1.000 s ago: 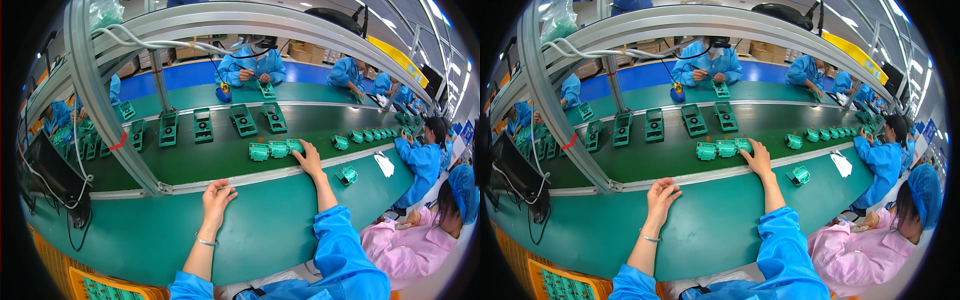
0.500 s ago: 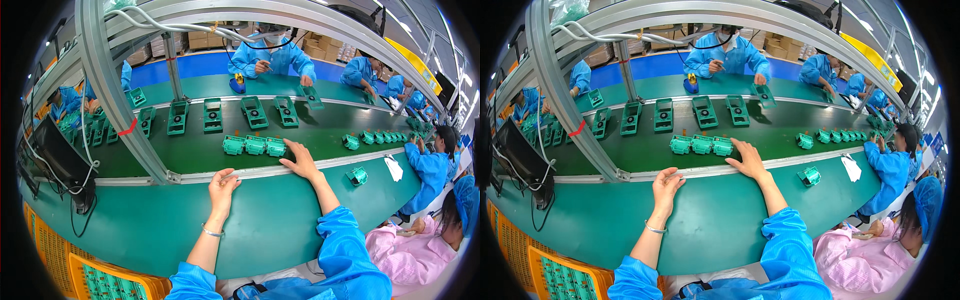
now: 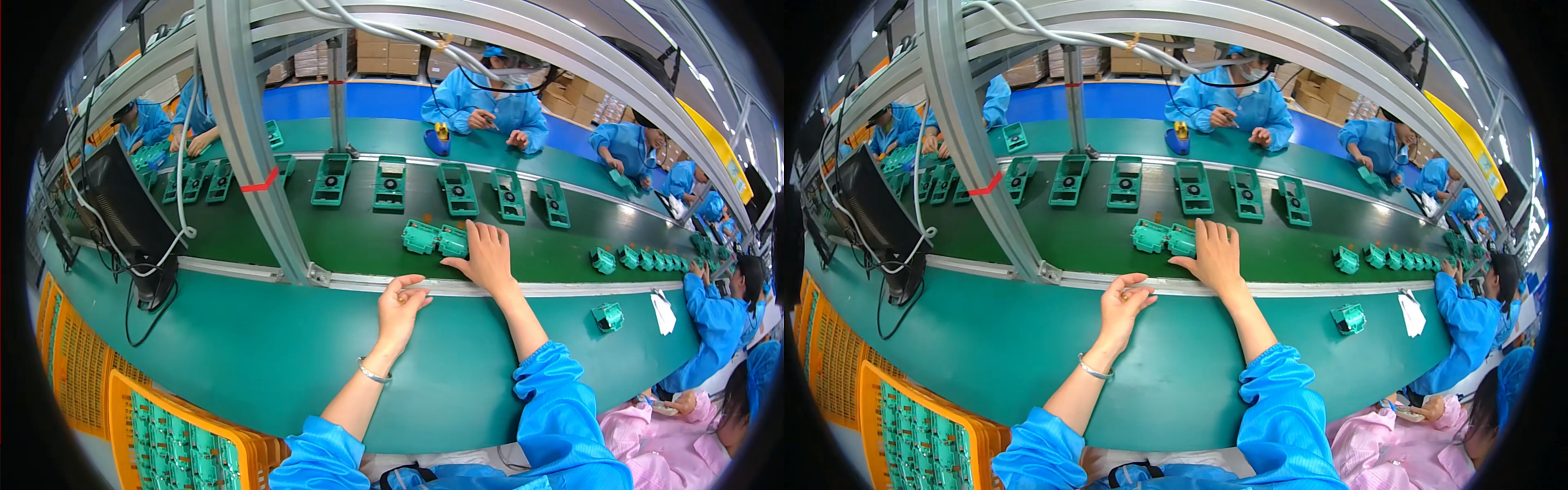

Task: The person assembles green electronic component housings by hand on a factory assembly line.

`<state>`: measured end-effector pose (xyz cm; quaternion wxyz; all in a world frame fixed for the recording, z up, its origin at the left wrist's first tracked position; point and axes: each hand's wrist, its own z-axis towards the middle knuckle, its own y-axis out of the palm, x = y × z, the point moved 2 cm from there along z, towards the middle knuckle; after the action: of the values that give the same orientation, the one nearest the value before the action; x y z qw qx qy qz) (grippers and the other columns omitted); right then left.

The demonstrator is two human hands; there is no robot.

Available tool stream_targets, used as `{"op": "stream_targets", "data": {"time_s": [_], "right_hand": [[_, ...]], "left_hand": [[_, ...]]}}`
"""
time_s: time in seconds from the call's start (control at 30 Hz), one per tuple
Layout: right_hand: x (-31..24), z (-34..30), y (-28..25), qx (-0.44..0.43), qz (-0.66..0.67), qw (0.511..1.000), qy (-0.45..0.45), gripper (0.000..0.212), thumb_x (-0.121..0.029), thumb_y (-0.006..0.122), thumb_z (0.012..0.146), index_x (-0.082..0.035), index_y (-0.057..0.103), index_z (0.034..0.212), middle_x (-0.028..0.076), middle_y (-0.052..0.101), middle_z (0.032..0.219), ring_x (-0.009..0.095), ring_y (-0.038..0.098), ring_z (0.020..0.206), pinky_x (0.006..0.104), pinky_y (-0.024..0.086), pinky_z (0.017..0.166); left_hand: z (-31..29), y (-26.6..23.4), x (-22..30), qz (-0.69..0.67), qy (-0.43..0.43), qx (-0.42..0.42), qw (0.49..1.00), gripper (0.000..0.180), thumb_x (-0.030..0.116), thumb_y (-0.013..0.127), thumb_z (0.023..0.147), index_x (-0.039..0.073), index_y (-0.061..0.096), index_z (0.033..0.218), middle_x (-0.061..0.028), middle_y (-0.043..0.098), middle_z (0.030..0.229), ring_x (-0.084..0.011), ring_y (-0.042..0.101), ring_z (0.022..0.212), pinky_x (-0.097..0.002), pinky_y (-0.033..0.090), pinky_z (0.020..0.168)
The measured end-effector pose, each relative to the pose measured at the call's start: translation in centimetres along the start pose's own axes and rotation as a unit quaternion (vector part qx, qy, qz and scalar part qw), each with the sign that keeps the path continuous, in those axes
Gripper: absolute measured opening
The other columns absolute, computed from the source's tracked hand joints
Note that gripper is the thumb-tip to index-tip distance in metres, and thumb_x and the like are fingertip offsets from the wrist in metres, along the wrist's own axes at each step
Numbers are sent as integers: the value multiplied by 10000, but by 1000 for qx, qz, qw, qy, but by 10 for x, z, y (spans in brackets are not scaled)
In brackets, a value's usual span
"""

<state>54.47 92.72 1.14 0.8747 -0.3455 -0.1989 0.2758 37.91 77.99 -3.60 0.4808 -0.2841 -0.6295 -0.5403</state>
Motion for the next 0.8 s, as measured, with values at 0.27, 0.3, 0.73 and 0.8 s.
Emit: {"op": "stream_targets", "data": {"time_s": [0.27, 0.3, 0.73, 0.8], "right_hand": [[1, 2, 23, -29, -66, 997, -27, 732, -692, 778, 708, -75, 648, 1079, 42, 626, 942, 228, 605, 939, 441, 410, 861], [3, 2, 22, -51, -53, 997, -17, 746, -681, 783, 713, -72, 648, 1121, 54, 636, 965, 234, 615, 955, 436, 409, 872], [-66, -10, -64, -51, 117, 984, -127, 829, -592, 871, 634, -52, 615, 1209, 81, 645, 1087, 238, 620, 1000, 456, 416, 897], [-92, -21, -72, -71, 122, 974, -177, 845, -632, 854, 618, -60, 619, 1194, 71, 636, 1070, 219, 615, 1003, 461, 418, 896]], "left_hand": [[6, -2, -5, -23, 45, 42, 998, 248, -7, 640, 969, -27, 626, 1215, -100, 673, 1113, -179, 689, 1006, -330, 619, 872], [7, -4, -5, -16, 62, 52, 997, 242, -10, 638, 968, -27, 628, 1209, -94, 673, 1113, -175, 689, 1002, -327, 618, 867], [30, -72, 32, 54, 264, 250, 930, 211, -96, 549, 947, 0, 660, 1098, -72, 665, 1118, -140, 667, 936, -292, 577, 818], [31, -82, 35, 30, 252, 265, 930, 199, -71, 541, 962, 7, 663, 1099, -62, 687, 1063, -136, 670, 925, -289, 573, 807]]}}
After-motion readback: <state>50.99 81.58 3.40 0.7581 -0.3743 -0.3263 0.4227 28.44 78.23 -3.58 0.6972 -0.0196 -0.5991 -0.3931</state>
